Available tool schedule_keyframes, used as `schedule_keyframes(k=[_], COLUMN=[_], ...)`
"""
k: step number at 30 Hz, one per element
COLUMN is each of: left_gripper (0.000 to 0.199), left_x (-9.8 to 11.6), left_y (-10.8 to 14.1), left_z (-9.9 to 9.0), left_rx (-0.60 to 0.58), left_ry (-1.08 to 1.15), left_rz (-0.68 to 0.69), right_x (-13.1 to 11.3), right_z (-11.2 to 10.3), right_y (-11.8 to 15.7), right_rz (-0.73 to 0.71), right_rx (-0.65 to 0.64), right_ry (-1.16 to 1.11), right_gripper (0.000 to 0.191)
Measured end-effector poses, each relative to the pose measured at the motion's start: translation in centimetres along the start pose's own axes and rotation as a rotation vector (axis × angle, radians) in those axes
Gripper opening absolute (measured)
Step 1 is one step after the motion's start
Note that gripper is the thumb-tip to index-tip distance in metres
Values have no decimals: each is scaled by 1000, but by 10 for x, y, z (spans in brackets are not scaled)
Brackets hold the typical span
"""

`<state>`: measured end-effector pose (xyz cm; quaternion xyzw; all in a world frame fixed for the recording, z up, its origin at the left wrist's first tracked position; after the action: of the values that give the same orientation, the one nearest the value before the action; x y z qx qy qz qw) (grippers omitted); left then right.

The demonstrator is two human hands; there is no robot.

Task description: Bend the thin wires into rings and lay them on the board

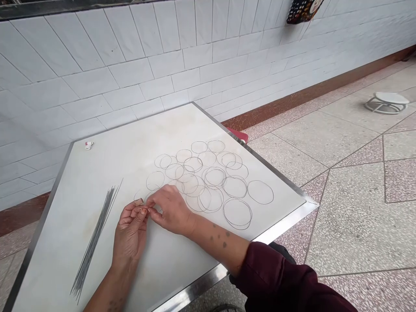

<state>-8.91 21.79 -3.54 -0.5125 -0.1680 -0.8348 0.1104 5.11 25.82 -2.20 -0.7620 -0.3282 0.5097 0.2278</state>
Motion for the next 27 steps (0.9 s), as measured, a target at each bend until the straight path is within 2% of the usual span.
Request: schedule_keyframes(k=[8,18,27], left_gripper=[34,35,35], left_x=[-2,-8,-5], left_y=[0,1,2], left_z=[0,3,5], left_rx=[31,48,22], left_ry=[27,71,165], left_rz=[-9,-33,-134], right_x=[-2,4,2], right_z=[1,9,6], right_y=[1,6,3], right_rz=[48,60,39], right_rx=[-31,-26,-40], right_ry=[-10,97,40], right_gripper=[13,14,10])
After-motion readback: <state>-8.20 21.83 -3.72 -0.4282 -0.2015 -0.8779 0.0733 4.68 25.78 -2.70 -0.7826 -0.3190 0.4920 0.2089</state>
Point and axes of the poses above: each hand's wrist, its own y-axis away from the middle knuckle, its own z-axis out of the palm, x = y × z, the point moved 2 cm from there along -y, towards the middle knuckle, and after that the axes turned 3 degrees about x, right-handed, at the moved point
